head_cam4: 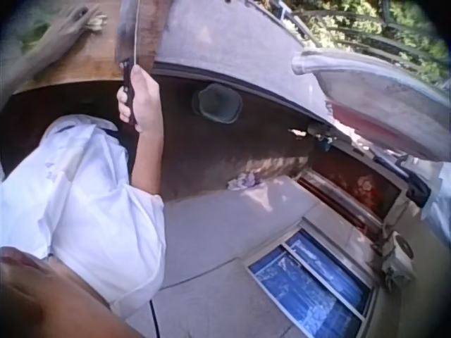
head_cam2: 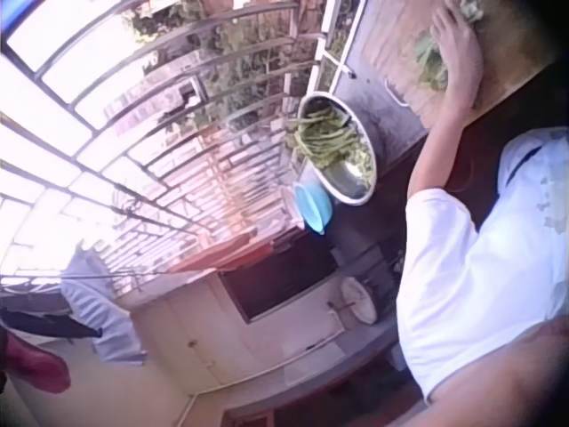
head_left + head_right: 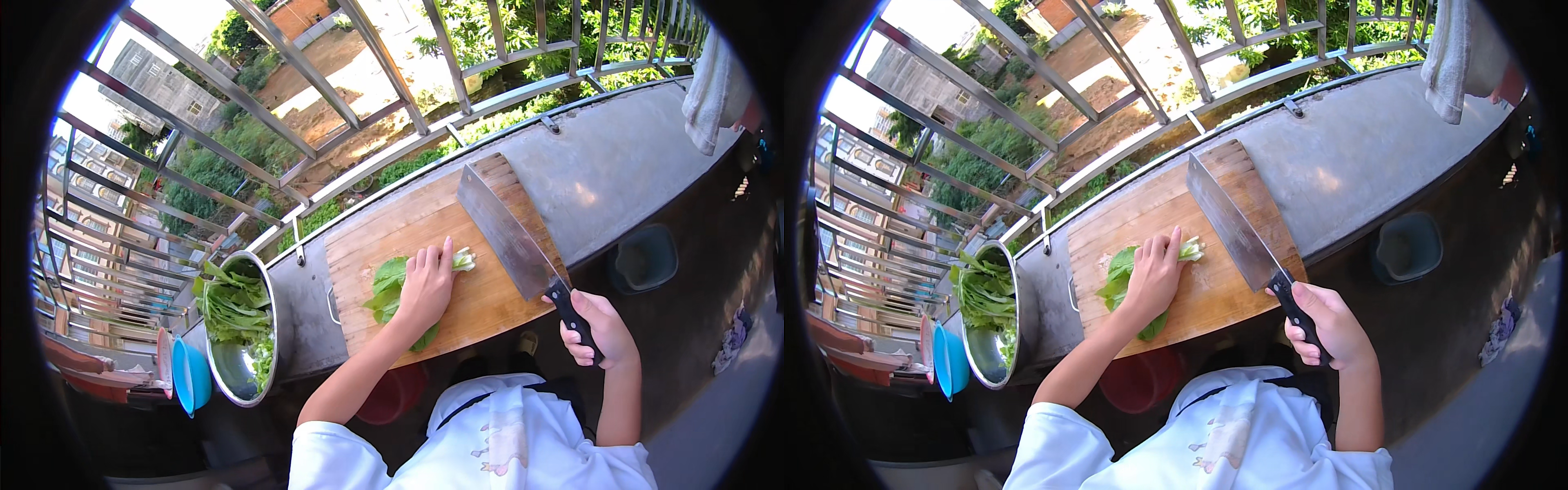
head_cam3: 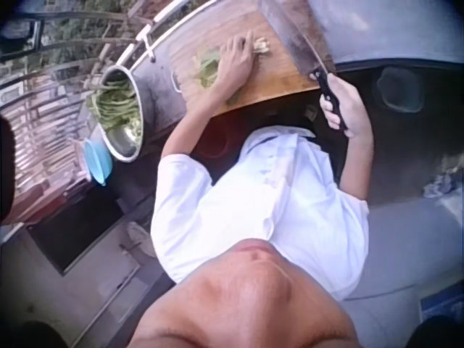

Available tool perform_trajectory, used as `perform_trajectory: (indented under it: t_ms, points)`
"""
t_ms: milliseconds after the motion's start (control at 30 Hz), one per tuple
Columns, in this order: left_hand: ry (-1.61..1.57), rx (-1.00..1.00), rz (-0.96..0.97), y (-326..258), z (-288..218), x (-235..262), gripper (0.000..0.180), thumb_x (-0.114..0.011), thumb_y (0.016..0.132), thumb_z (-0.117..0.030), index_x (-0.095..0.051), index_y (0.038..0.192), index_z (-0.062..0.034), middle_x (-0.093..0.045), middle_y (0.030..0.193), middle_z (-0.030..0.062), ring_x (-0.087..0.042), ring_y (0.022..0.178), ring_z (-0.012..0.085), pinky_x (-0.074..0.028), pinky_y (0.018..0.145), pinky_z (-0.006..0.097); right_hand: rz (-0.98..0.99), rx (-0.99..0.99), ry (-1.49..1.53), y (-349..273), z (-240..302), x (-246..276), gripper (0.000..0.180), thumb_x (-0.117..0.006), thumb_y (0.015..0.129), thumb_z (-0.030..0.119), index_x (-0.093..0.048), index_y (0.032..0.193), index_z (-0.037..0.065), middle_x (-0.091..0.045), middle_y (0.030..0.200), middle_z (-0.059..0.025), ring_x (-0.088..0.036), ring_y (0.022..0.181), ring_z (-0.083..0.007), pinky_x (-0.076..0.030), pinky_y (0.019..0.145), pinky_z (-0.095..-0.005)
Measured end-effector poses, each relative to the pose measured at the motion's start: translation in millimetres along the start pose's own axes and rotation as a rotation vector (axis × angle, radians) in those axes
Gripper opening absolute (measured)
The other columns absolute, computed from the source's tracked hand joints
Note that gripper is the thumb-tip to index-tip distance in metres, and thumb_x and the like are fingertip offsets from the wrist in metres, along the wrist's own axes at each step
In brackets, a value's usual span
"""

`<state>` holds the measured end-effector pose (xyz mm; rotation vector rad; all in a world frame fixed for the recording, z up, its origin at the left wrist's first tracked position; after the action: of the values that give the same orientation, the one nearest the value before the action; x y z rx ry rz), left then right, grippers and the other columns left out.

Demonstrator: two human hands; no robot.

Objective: The person repeatedly chops leafy green vegetables on a wooden cutting board using a cleaver and transfers the chopped pieces into a metal bowl. The person handles the vegetables one at a time, slices them into small pieces, and accumulates them in the bowl.

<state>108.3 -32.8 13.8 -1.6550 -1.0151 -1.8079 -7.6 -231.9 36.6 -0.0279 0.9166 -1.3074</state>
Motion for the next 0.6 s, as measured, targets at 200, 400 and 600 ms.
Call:
perform_trajectory:
  t_ms: [200, 400, 600]
  points:
    - [-0.061, 0.124, -0.084, -13, -15, 14, 0.056, -0.057, 0.083, -0.022, -0.041, 0.127, 0.0081, -0.043, 0.117, 0.0163, -0.042, 0.107, 0.0283, -0.034, 0.089, 0.039, -0.105, -0.014, -0.135, 3, -7, -17, 0.037, -0.044, 0.096, 0.036, -0.050, 0.113, 0.004, -0.045, 0.056, -0.0004, -0.038, 0.035, -0.0055, -0.032, 0.032, -0.0195]
    - [-0.326, 0.254, -0.091, -20, -3, 6, 0.054, -0.059, 0.076, -0.001, -0.043, 0.128, 0.0023, -0.048, 0.111, 0.0149, -0.045, 0.104, 0.0301, -0.036, 0.089, 0.040, -0.090, -0.043, -0.162, 1, -15, -29, 0.034, -0.044, 0.097, 0.029, -0.049, 0.117, 0.003, -0.045, 0.058, 0.0001, -0.040, 0.037, -0.0051, -0.034, 0.033, -0.0198]
    - [-0.307, 0.174, -0.245, -27, -7, 6, 0.050, -0.057, 0.075, -0.001, -0.046, 0.123, 0.0079, -0.053, 0.115, 0.0212, -0.051, 0.105, 0.0332, -0.042, 0.089, 0.043, -0.105, -0.047, -0.189, -2, -22, -40, 0.034, -0.044, 0.097, 0.027, -0.048, 0.119, 0.002, -0.045, 0.058, 0.0004, -0.039, 0.037, -0.0051, -0.034, 0.033, -0.0202]
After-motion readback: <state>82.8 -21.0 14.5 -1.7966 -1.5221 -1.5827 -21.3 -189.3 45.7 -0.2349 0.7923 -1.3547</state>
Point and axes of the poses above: each hand's wrist, its own y-axis towards the middle knuckle, its own x-axis out of the back of the hand, z = x × y, the point moved 7 cm from there along y, towards the middle knuckle
